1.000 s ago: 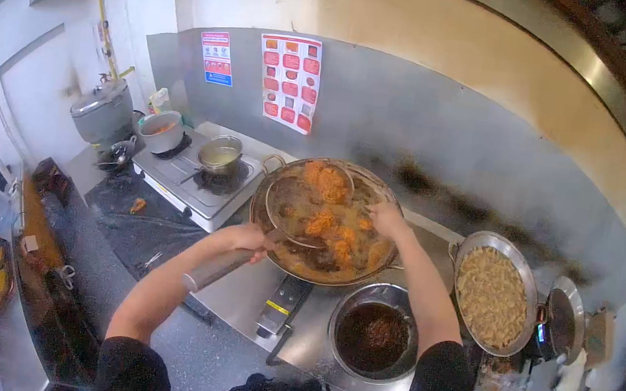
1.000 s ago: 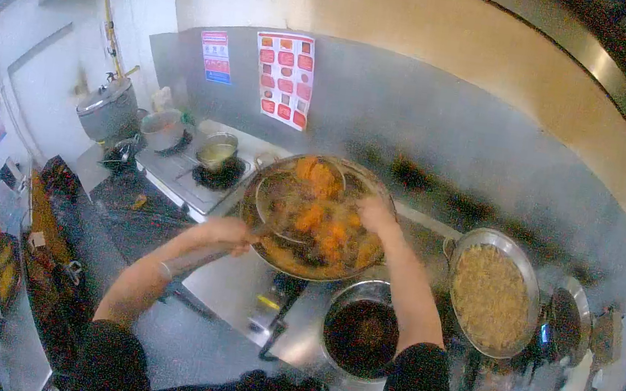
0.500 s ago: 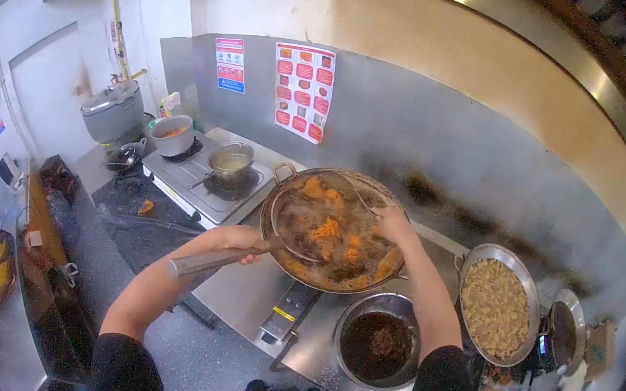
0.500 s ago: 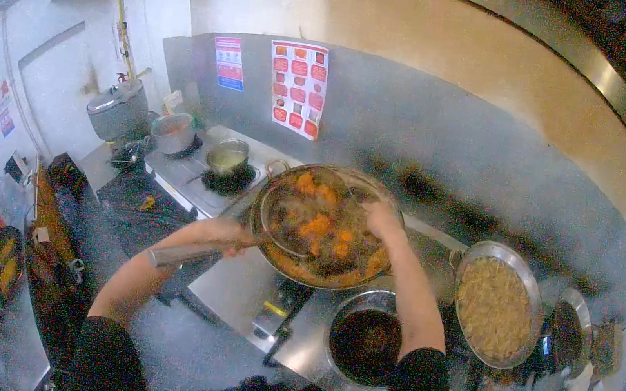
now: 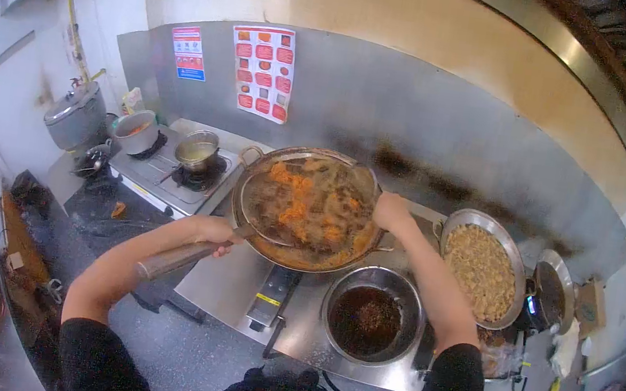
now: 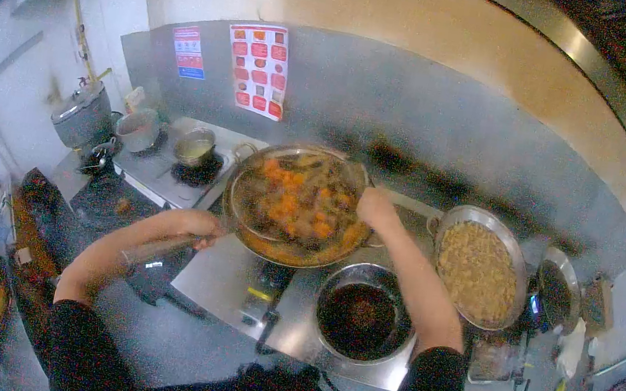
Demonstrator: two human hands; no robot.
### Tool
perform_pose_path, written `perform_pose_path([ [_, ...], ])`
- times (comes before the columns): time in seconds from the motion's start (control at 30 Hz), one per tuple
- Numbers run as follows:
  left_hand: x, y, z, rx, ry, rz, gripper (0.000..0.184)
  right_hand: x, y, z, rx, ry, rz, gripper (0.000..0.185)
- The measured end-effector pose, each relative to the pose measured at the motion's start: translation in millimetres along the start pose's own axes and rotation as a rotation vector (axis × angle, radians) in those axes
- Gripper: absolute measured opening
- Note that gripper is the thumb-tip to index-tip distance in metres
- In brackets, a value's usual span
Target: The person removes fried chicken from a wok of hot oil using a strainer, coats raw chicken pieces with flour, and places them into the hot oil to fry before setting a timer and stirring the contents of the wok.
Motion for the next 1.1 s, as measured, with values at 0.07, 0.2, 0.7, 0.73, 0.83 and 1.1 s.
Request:
perform_pose_path([
  [0.07,21.6,-7.3,-6.1,0.121,0.022,0.107,0.018,44.5,-6.1,23.3,-0.038,-0.018,0.044,0.021],
  [0.2,33.6,6.5,3.9,0.101,0.069,-0.178,0.015,34.9,-5.1,13.7,-0.012,-0.134,0.054,0.021],
  [0.7,70.3,6.2,3.3,0.222,-0.096,-0.032,0.020,112.5,-3.9,47.9,-0.258,-0.045,0.077,0.024],
  [0.73,73.8,9.2,5.7,0.269,-0.092,-0.076,0.016,105.7,-0.3,42.8,-0.233,-0.051,0.089,0.023],
  [0.83,92.7,17.7,9.0,0.345,-0.136,-0.238,0.010,63.3,35.8,7.7,-0.153,-0.041,0.116,0.023],
  [1.1,143.7,16.2,-23.3,0.408,-0.304,-0.492,0.012,21.8,59.0,-40.8,-0.122,-0.248,0.173,0.017],
])
Point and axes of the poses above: each hand's wrist, its own z-axis towards the middle knuckle, its own x-axis out of the palm, y = z × x, the point moved 1 cm from there along z, towards the middle knuckle, and after that the axes turned 7 degrees about -z, right-handed, at the moved point
